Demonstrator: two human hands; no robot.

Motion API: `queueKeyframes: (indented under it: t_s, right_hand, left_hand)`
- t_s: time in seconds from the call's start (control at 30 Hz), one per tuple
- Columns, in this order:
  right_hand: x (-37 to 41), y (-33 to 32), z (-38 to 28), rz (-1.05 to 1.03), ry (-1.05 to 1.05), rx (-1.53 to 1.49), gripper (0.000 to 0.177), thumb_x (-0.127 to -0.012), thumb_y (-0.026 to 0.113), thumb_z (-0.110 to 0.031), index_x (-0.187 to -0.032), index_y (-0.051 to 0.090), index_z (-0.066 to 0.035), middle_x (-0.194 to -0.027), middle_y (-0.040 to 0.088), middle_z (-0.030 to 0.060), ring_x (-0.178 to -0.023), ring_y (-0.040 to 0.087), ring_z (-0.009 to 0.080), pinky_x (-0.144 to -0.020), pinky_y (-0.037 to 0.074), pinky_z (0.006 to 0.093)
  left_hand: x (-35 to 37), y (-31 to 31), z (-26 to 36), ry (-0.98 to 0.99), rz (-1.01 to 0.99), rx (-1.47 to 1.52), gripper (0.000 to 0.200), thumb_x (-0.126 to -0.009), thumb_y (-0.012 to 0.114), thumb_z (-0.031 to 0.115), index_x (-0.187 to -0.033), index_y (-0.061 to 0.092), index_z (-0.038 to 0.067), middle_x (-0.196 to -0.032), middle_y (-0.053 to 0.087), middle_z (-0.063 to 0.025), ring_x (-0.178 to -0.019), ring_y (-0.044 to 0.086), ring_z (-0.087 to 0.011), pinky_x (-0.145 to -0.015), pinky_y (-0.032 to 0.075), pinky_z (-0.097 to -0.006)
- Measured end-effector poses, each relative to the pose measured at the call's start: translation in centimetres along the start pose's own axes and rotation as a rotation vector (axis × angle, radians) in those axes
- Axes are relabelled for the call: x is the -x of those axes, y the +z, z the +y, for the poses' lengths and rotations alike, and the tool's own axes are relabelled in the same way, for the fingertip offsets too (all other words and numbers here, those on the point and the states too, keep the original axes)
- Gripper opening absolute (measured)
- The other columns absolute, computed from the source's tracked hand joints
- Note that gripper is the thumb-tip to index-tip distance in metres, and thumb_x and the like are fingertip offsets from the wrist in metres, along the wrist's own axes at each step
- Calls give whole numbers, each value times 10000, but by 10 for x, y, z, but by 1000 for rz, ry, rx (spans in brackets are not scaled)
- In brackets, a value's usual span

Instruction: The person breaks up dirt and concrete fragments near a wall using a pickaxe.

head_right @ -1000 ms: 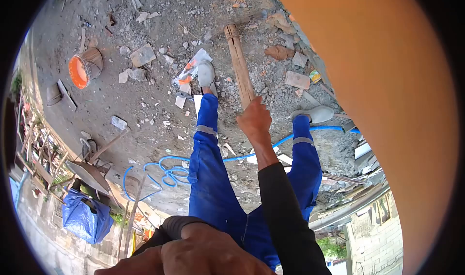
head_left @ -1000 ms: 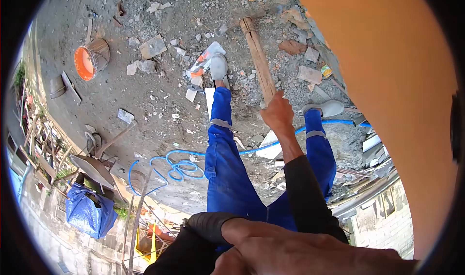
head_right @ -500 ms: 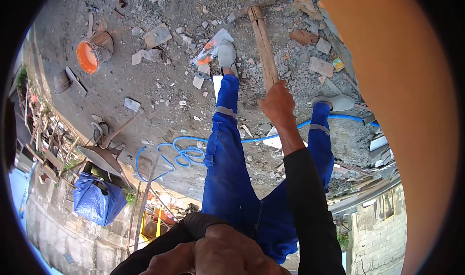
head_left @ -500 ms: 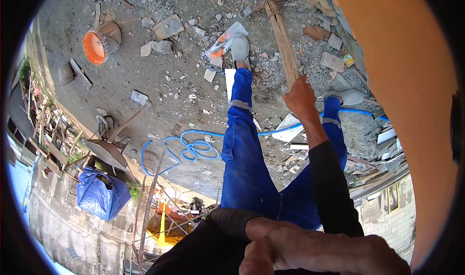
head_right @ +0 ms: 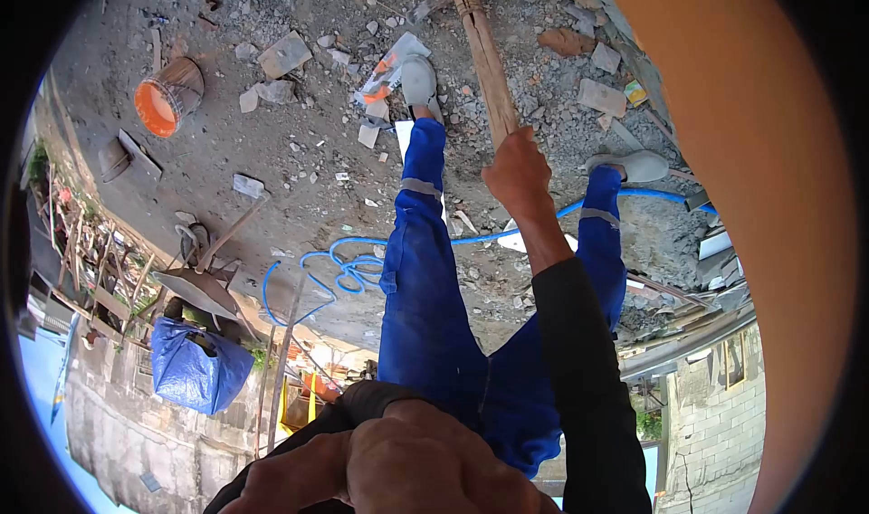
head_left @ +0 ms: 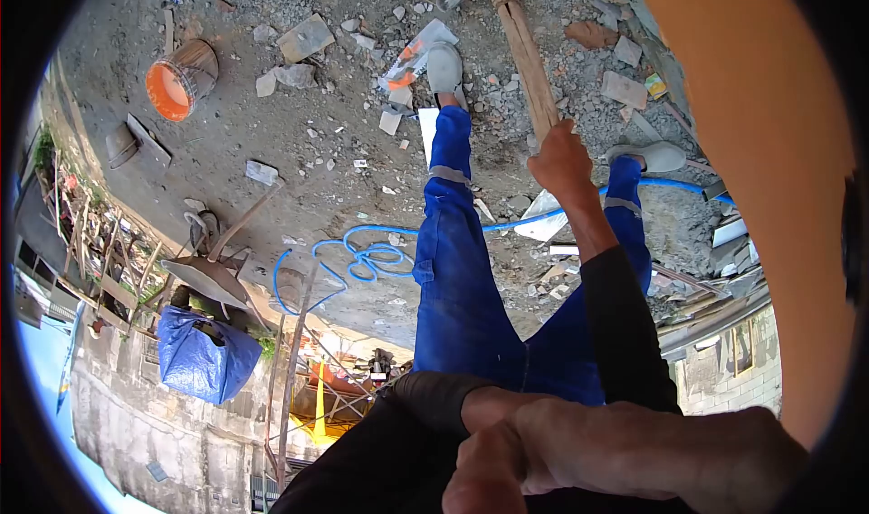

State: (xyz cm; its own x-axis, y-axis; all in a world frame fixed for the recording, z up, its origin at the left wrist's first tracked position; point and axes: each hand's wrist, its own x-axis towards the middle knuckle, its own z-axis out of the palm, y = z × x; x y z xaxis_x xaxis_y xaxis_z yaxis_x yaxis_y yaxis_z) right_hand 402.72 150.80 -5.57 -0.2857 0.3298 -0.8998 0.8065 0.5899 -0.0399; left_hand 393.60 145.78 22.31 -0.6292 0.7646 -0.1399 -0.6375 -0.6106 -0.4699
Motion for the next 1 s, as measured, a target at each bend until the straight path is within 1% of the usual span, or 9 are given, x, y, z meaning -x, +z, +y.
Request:
queueKeyframes:
  t_s: [0.3,0.33,0.37,0.43,0.57,0.77,1.0]
  right_hand:
    - [-2,5,5,-15,-4,-12,616,-754,776,-137,-1197,427,112,-1065,668,354,-987,688,521,-870,574,542]
    - [-2,5,4,-9,6,37,637,-755,841,-165,-1169,435,98,-1059,683,305,-982,718,457,-849,602,491]
    - [-2,3,3,-2,5,38,637,-755,841,-165,-1169,435,98,-1059,683,305,-982,718,457,-849,602,491]
    - [-1,4,4,-6,2,-11,594,-757,770,-130,-1187,438,108,-1066,668,351,-988,690,514,-870,576,539]
    - [-1,5,5,-20,0,-14,605,-758,777,-135,-1197,441,111,-1076,668,348,-1000,695,494,-876,576,531]
    - [0,9,7,-8,-1,-12,642,-763,802,-166,-1213,434,109,-1079,666,351,-1007,691,497,-886,574,528]
    - [0,10,6,-12,-3,6,658,-761,816,-168,-1216,434,114,-1079,669,346,-1005,690,502,-883,577,522]
  left_hand:
    - [4,2,-3,5,39,25,444,-1016,570,266,-1371,486,14,-1039,555,-71,-1007,551,-172,-928,445,-332]
    - [5,1,-2,2,41,27,442,-1017,569,266,-1371,485,15,-1036,553,-69,-1003,549,-171,-926,444,-332]
    - [5,1,-3,2,37,33,440,-1018,567,266,-1370,485,16,-1033,551,-68,-1000,548,-170,-925,444,-331]
    - [7,0,-4,0,30,32,436,-1019,564,266,-1369,484,18,-1027,547,-65,-993,545,-168,-921,443,-329]
    - [8,-2,-7,0,24,12,429,-1022,559,266,-1366,483,22,-1014,539,-60,-980,540,-165,-914,441,-326]
    - [12,-2,-8,8,15,-4,418,-1026,550,266,-1362,481,28,-996,528,-51,-961,532,-159,-904,438,-320]
    - [17,2,-1,38,9,-3,405,-1031,540,266,-1358,478,35,-974,515,-42,-937,522,-152,-892,435,-314]
